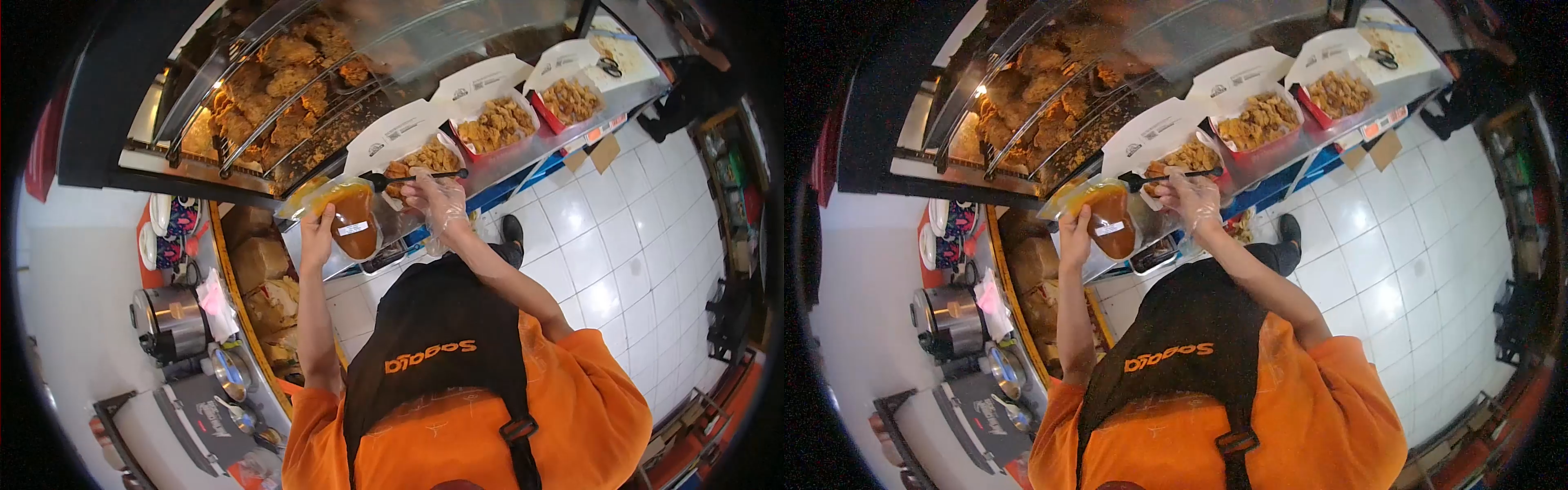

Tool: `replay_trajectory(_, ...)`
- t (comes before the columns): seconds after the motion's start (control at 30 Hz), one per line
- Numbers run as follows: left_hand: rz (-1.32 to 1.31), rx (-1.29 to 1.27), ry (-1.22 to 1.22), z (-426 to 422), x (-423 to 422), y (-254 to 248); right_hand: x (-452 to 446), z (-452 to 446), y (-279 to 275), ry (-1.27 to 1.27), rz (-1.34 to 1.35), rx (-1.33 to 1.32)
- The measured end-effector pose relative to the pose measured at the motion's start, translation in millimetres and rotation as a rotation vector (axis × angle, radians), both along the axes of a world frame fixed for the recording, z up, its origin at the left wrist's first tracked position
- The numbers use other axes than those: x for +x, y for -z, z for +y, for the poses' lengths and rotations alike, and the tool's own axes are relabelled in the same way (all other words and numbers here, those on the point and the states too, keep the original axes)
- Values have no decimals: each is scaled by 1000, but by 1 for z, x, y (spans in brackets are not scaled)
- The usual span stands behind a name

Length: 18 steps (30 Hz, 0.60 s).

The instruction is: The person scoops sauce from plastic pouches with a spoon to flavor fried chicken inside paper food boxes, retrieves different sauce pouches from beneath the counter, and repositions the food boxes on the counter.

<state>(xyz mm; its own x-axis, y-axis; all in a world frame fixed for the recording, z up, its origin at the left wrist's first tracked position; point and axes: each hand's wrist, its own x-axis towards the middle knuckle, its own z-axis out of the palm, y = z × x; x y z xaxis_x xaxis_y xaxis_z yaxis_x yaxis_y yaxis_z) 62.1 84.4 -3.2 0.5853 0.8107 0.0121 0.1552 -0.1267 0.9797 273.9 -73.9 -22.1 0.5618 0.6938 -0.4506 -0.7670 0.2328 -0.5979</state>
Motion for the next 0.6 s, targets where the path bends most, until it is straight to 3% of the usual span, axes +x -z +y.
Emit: replay_trajectory(0.6,304,10,222,28,30,-35,8,-3,14,62,88,-1)
